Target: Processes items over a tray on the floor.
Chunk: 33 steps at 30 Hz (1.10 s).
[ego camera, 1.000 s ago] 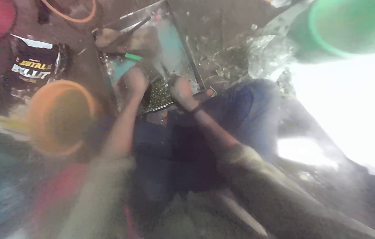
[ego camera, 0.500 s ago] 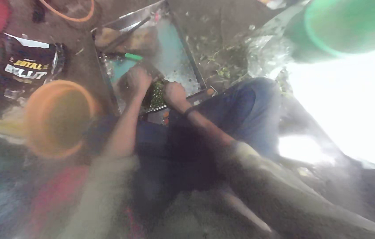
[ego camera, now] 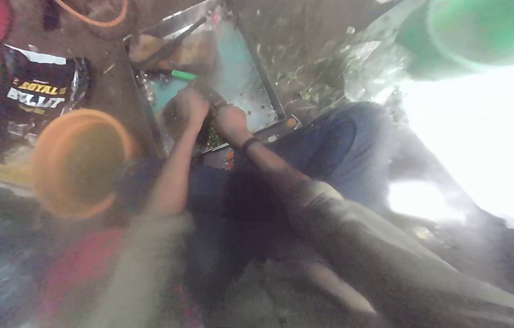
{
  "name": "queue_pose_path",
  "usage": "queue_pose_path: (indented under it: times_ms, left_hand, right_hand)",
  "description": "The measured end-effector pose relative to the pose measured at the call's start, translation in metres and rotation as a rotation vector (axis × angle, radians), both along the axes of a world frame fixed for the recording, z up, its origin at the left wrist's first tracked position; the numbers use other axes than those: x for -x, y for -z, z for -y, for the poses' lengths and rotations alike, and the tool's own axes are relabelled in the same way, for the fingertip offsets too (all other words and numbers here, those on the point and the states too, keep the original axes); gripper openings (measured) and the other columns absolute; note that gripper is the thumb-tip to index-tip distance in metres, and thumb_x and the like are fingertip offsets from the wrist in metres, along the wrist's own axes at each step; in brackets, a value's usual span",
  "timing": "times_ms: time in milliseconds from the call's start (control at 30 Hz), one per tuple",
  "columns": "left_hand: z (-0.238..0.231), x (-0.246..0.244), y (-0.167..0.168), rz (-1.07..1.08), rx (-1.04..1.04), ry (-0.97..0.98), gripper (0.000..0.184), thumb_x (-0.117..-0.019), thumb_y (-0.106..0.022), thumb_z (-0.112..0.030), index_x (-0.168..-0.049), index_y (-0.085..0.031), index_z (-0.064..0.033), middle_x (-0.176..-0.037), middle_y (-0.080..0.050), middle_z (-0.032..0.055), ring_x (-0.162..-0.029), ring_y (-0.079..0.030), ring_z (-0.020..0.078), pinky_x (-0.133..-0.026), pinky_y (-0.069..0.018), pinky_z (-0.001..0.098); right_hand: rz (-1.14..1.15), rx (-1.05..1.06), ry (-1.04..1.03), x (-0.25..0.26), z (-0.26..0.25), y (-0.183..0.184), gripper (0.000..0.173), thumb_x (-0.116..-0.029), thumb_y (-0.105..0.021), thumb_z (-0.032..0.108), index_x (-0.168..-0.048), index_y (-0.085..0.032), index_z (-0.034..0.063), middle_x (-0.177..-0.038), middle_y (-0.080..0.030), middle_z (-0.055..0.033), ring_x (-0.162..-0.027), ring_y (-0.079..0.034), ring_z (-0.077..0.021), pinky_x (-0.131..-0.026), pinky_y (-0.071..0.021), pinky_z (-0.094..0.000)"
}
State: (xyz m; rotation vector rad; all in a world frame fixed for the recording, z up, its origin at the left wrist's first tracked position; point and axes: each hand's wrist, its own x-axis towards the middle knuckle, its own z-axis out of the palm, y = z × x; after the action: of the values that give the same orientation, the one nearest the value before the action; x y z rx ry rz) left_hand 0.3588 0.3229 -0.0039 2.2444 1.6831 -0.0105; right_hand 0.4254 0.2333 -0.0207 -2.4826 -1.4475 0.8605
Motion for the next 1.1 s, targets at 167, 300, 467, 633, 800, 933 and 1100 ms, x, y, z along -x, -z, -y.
queue_pose_path:
  times_ms: [167, 300, 467, 633, 800, 933, 1100]
  left_hand:
    - [0.002, -0.002, -0.002, -0.012, 0.010, -0.015, 0.020, -0.0887, -0.069, -0.017, -0.105, -0.077, -0.0062, -0.113, -0.073, 0.0202, -0.111, -0.070, 0.0377, -0.093, -0.0550, 0.0608]
    - [-0.002, 0.002, 0.002, 0.012, -0.015, 0.029, 0.020, -0.0898, -0.071, -0.017, -0.105, -0.076, -0.0047, -0.119, -0.070, 0.0216, -0.117, -0.066, 0.0386, -0.101, -0.0520, 0.0593]
    - [-0.002, 0.004, 0.004, 0.026, -0.048, 0.054, 0.019, -0.0908, -0.071, -0.018, -0.104, -0.077, -0.0056, -0.113, -0.073, 0.0218, -0.112, -0.068, 0.0403, -0.098, -0.0529, 0.0617]
    - [-0.005, 0.004, 0.008, 0.009, -0.038, 0.023, 0.019, -0.0910, -0.068, -0.017, -0.105, -0.078, -0.0096, -0.113, -0.073, 0.0198, -0.110, -0.070, 0.0388, -0.093, -0.0548, 0.0632]
    - [-0.003, 0.005, 0.007, 0.001, -0.045, 0.049, 0.020, -0.0928, -0.067, -0.021, -0.106, -0.078, -0.0101, -0.114, -0.074, 0.0174, -0.111, -0.070, 0.0370, -0.094, -0.0550, 0.0619]
    - [-0.006, 0.004, 0.008, -0.014, -0.022, 0.054, 0.020, -0.0930, -0.066, -0.020, -0.106, -0.077, -0.0095, -0.116, -0.073, 0.0188, -0.113, -0.069, 0.0378, -0.096, -0.0536, 0.0637]
    - [-0.007, 0.003, 0.005, -0.024, -0.024, 0.062, 0.020, -0.0929, -0.066, -0.017, -0.107, -0.077, -0.0087, -0.113, -0.073, 0.0201, -0.110, -0.070, 0.0397, -0.094, -0.0543, 0.0646]
  right_hand:
    - [0.000, 0.036, -0.008, 0.006, 0.010, 0.001, 0.028, -0.1018, -0.053, 0.025, -0.107, -0.070, 0.0033, -0.108, -0.072, -0.0214, -0.102, -0.071, -0.0417, -0.076, -0.0565, -0.0622]
    - [0.023, 0.061, -0.087, 0.001, 0.034, -0.005, 0.022, -0.0986, -0.059, 0.019, -0.104, -0.070, 0.0014, -0.105, -0.071, -0.0225, -0.098, -0.071, -0.0421, -0.074, -0.0569, -0.0610]
    - [0.004, -0.041, -0.031, -0.004, 0.013, -0.019, 0.031, -0.1039, -0.052, 0.028, -0.106, -0.070, 0.0031, -0.106, -0.072, -0.0207, -0.100, -0.071, -0.0404, -0.077, -0.0571, -0.0608]
    - [-0.032, -0.004, -0.068, -0.005, -0.013, -0.007, 0.026, -0.1003, -0.056, 0.026, -0.106, -0.071, 0.0051, -0.111, -0.071, -0.0203, -0.101, -0.070, -0.0412, -0.074, -0.0563, -0.0635]
    - [-0.012, 0.041, -0.066, 0.003, 0.018, 0.002, 0.027, -0.1013, -0.055, 0.023, -0.103, -0.070, 0.0014, -0.104, -0.071, -0.0228, -0.099, -0.071, -0.0424, -0.074, -0.0567, -0.0619]
    - [-0.024, 0.060, -0.028, -0.003, 0.030, -0.008, 0.026, -0.0983, -0.059, 0.025, -0.103, -0.069, 0.0014, -0.105, -0.071, -0.0226, -0.099, -0.070, -0.0413, -0.075, -0.0563, -0.0617]
    - [-0.025, 0.011, -0.047, 0.000, -0.007, -0.010, 0.029, -0.1011, -0.055, 0.025, -0.108, -0.070, 0.0010, -0.111, -0.070, -0.0232, -0.101, -0.070, -0.0424, -0.075, -0.0566, -0.0630]
